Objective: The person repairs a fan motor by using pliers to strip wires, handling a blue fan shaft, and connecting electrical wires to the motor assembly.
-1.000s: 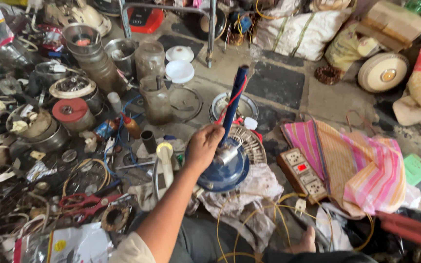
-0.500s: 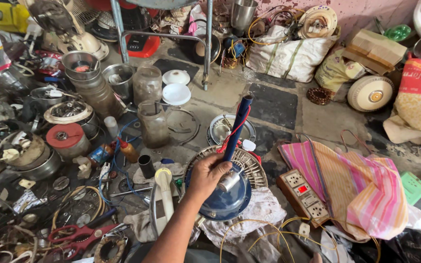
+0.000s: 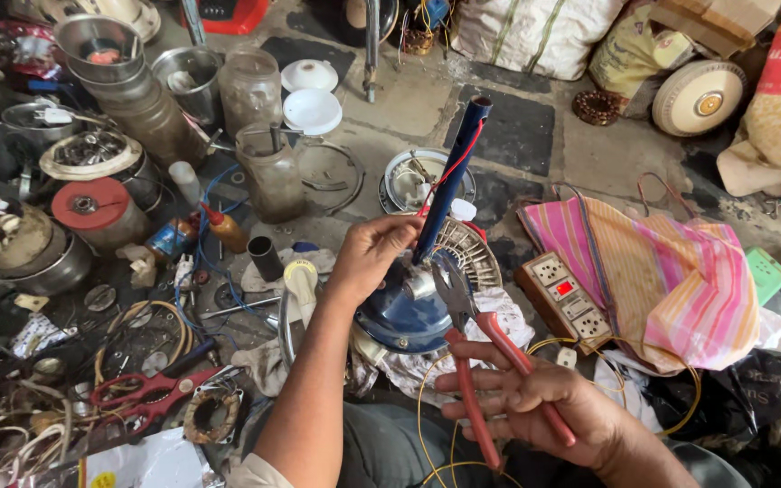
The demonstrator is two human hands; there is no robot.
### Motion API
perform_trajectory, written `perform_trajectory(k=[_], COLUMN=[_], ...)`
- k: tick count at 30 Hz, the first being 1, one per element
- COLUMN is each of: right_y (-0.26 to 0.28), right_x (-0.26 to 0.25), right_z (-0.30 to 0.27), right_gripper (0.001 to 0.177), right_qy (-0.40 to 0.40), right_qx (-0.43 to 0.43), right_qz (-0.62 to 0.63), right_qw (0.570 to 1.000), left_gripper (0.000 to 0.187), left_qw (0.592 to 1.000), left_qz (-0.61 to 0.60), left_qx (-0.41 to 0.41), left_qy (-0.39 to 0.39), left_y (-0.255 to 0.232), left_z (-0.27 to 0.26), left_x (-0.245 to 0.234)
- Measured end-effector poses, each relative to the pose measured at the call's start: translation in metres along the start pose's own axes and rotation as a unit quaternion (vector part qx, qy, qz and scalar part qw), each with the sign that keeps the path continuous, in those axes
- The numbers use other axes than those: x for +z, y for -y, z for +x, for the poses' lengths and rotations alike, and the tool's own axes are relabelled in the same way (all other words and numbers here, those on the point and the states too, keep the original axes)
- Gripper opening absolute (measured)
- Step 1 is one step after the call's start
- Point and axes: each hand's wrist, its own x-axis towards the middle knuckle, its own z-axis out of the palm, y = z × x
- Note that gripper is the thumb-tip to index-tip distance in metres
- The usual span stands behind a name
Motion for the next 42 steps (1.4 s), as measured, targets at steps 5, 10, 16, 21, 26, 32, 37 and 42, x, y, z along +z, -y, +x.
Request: perform_trajectory(k=[5, 10, 16, 21, 26, 32, 37, 42], right_y=[-0.007, -0.006, -0.001, -0.007, 0.000, 0.002, 0.006, -0.031], right_x=[-0.001, -0.003, -0.013, -0.010, -0.008, -0.003, -0.020, -0.024], right_z=[0.014, 0.021, 0.019, 0.018, 0.021, 0.019, 0.012, 0.027], right_gripper=[0.098, 0.096, 0.069, 0.062, 0.061, 0.057, 0.068, 0.069], right_qy=[0.072, 0.086, 0.050, -0.081, -0.143, -0.137, 0.096, 0.131], right_qx=[0.001, -0.003, 0.017, 0.029, 0.055, 0.053, 0.033, -0.024], right_qz=[0.096, 0.115, 0.107, 0.021, -0.056, -0.133, 0.123, 0.227], right_qw=[0.993, 0.990, 0.993, 0.996, 0.987, 0.980, 0.987, 0.965], left_gripper=[0.034, 0.034, 0.032, 0.032, 0.031, 0.028, 0.025, 0.025], left_qw=[0.995, 0.996, 0.991, 0.981, 0.980, 0.971, 0.977, 0.967], left_qz=[0.091, 0.084, 0.131, 0.192, 0.189, 0.221, 0.200, 0.219], left_qx=[-0.028, -0.011, -0.003, 0.028, 0.065, 0.089, 0.069, 0.131], left_qy=[-0.002, 0.007, -0.003, 0.001, -0.007, -0.022, -0.016, 0.001], left_y=[0.005, -0.002, -0.017, -0.029, -0.027, -0.031, -0.035, -0.033], left_z=[0.001, -0.001, -0.005, -0.004, -0.005, -0.006, -0.006, -0.004], left_x=[0.004, 0.005, 0.012, 0.014, 0.012, 0.020, 0.022, 0.023])
